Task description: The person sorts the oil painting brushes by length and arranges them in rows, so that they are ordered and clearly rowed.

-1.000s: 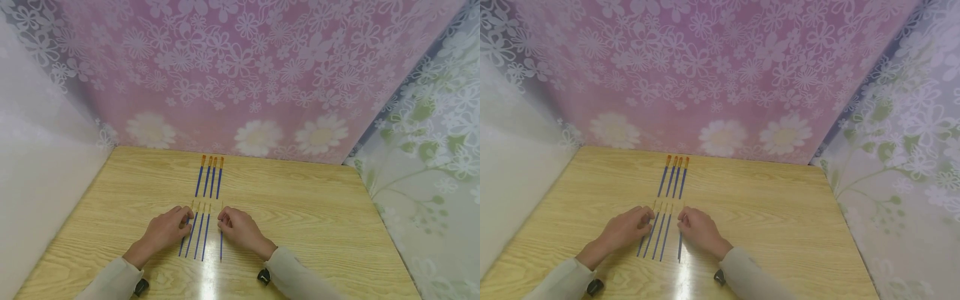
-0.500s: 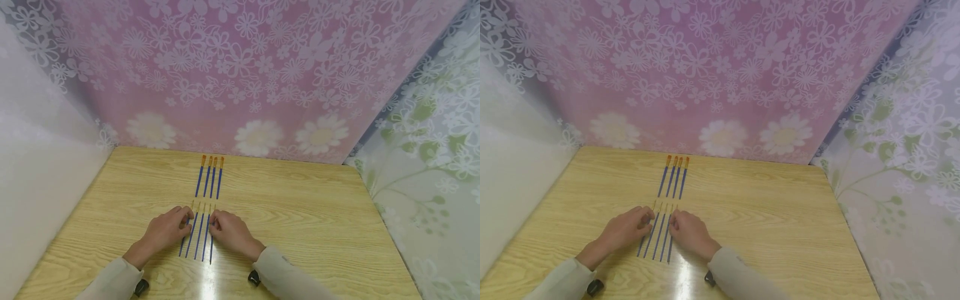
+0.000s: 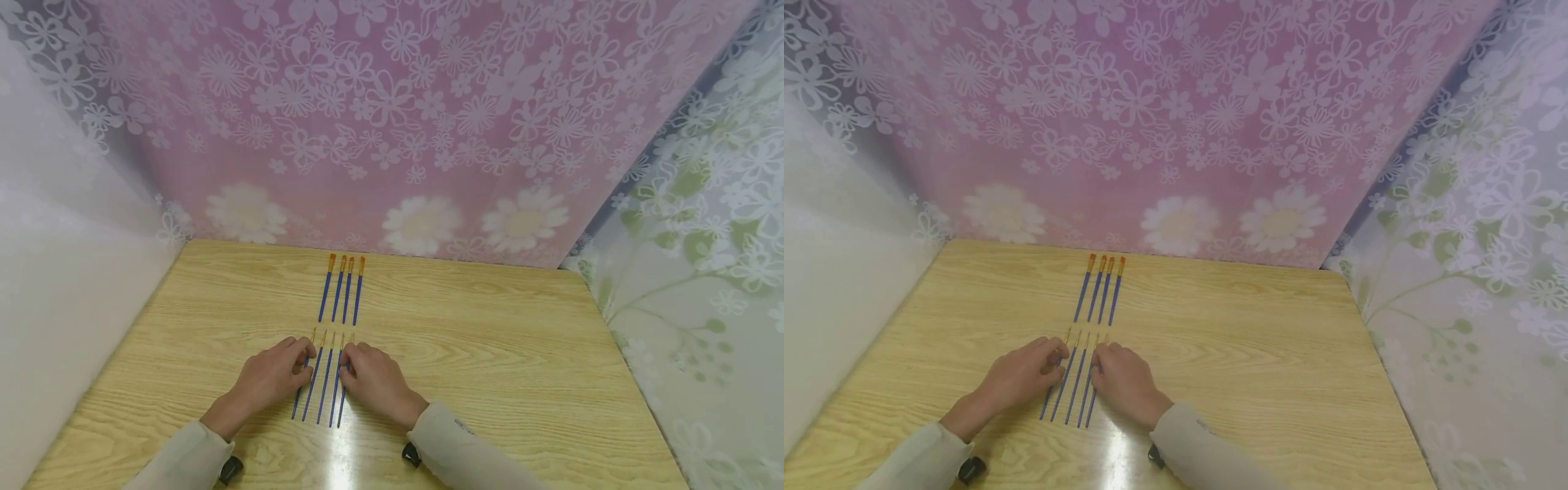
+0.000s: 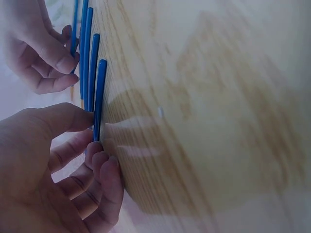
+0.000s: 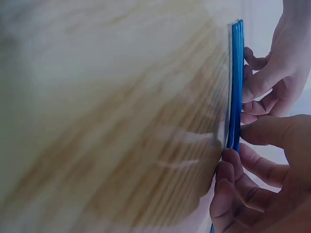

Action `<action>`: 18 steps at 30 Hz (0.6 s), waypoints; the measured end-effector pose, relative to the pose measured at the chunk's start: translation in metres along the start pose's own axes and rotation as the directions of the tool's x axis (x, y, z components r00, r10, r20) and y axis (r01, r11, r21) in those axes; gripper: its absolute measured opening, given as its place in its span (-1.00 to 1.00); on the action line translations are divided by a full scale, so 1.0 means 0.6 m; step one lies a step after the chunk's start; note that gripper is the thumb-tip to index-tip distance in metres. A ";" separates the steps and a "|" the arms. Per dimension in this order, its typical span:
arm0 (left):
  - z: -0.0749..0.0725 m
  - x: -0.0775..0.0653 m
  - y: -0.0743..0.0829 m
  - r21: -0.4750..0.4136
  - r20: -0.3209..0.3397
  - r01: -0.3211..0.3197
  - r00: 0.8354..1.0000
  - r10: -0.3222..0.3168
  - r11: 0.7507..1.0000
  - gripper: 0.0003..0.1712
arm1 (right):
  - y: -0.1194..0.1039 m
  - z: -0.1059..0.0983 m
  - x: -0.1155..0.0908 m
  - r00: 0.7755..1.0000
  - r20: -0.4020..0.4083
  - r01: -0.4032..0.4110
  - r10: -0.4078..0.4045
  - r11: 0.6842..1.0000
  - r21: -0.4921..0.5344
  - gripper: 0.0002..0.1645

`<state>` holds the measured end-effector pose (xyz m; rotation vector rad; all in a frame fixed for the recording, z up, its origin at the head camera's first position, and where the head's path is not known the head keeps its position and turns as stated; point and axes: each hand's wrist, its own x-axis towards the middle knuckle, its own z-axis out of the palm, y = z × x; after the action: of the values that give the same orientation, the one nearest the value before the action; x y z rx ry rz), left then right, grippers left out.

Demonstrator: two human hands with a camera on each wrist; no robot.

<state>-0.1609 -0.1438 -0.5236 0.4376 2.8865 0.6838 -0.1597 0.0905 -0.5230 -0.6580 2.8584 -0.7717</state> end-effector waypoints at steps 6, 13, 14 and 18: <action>0.001 0.002 0.001 0.000 0.004 0.003 1.000 -0.003 1.000 -0.77 | 0.004 0.004 0.000 1.000 -0.002 0.020 -0.020 1.000 -0.001 -0.94; 0.000 0.002 0.001 0.003 0.005 0.002 1.000 -0.002 1.000 -0.76 | 0.005 0.003 -0.001 1.000 0.002 0.029 -0.029 1.000 0.006 -0.94; 0.000 0.002 0.001 0.004 0.005 0.002 1.000 -0.002 1.000 -0.77 | 0.005 0.002 -0.001 1.000 0.004 0.029 -0.029 1.000 0.010 -0.94; 0.001 0.002 0.000 0.002 0.004 0.003 1.000 -0.003 1.000 -0.77 | 0.004 0.001 -0.001 1.000 0.011 0.027 -0.028 0.999 0.019 -0.93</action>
<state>-0.1618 -0.1434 -0.5242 0.4348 2.8832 0.6794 -0.1599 0.0923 -0.5244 -0.6984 2.8337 -0.7950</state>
